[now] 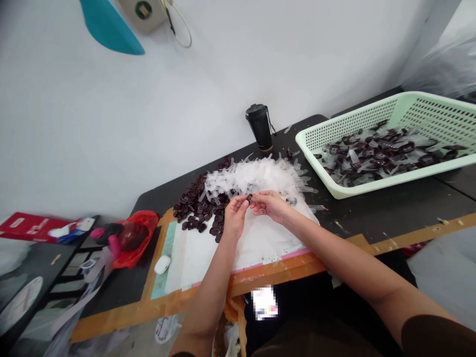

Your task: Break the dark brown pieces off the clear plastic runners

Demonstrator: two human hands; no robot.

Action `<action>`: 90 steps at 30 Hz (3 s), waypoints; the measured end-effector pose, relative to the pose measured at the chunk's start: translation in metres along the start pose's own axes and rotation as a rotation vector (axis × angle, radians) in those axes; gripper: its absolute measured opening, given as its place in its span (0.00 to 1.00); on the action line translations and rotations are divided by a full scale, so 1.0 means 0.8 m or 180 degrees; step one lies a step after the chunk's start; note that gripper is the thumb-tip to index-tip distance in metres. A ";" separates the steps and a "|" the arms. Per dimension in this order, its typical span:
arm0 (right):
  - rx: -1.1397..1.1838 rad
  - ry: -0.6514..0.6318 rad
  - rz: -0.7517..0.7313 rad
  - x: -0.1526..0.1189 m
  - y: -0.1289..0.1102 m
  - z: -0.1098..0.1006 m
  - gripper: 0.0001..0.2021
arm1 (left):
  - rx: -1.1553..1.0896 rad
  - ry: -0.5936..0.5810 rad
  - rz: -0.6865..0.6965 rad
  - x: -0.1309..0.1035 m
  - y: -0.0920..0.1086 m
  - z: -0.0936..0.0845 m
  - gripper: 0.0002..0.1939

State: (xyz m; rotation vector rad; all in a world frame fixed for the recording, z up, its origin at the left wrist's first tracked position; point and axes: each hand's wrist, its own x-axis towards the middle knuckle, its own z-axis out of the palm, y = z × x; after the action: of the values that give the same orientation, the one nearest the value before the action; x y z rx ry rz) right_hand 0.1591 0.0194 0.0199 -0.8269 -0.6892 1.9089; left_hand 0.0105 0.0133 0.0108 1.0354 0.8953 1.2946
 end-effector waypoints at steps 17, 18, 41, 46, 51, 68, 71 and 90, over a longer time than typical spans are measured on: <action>-0.0927 0.0152 -0.0938 -0.007 0.005 0.012 0.16 | 0.0619 0.0151 0.0418 -0.002 0.010 -0.003 0.07; -0.0926 0.0173 -0.0973 -0.007 0.005 0.012 0.15 | 0.0621 0.0164 0.0422 -0.002 0.010 -0.002 0.08; -0.3520 0.0015 -0.2501 -0.004 0.007 -0.002 0.13 | 0.1426 0.0509 0.0780 -0.002 0.015 -0.011 0.03; -0.4133 0.0142 -0.2690 -0.005 0.005 -0.005 0.12 | 0.1172 0.0374 0.0540 0.000 0.014 -0.010 0.04; -0.4146 0.0372 -0.2588 -0.008 0.006 -0.001 0.08 | 0.1003 0.0678 0.0583 0.003 0.012 -0.014 0.07; -0.2773 0.0538 -0.3124 -0.017 -0.008 -0.001 0.10 | 0.1281 0.0066 0.0528 0.009 0.020 -0.033 0.22; -0.1346 0.1243 -0.3555 -0.018 -0.037 -0.015 0.20 | 0.1760 0.0465 0.0544 0.013 0.030 -0.047 0.21; -0.5675 -0.0151 -0.2052 0.004 0.005 -0.028 0.19 | 0.3990 -0.0668 0.0571 0.005 0.017 -0.050 0.09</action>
State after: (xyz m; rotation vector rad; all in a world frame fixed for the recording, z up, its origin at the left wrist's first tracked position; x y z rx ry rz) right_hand 0.1732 0.0236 0.0024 -1.2511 -2.3710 0.3283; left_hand -0.0314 0.0207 0.0115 2.1956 1.5020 0.6315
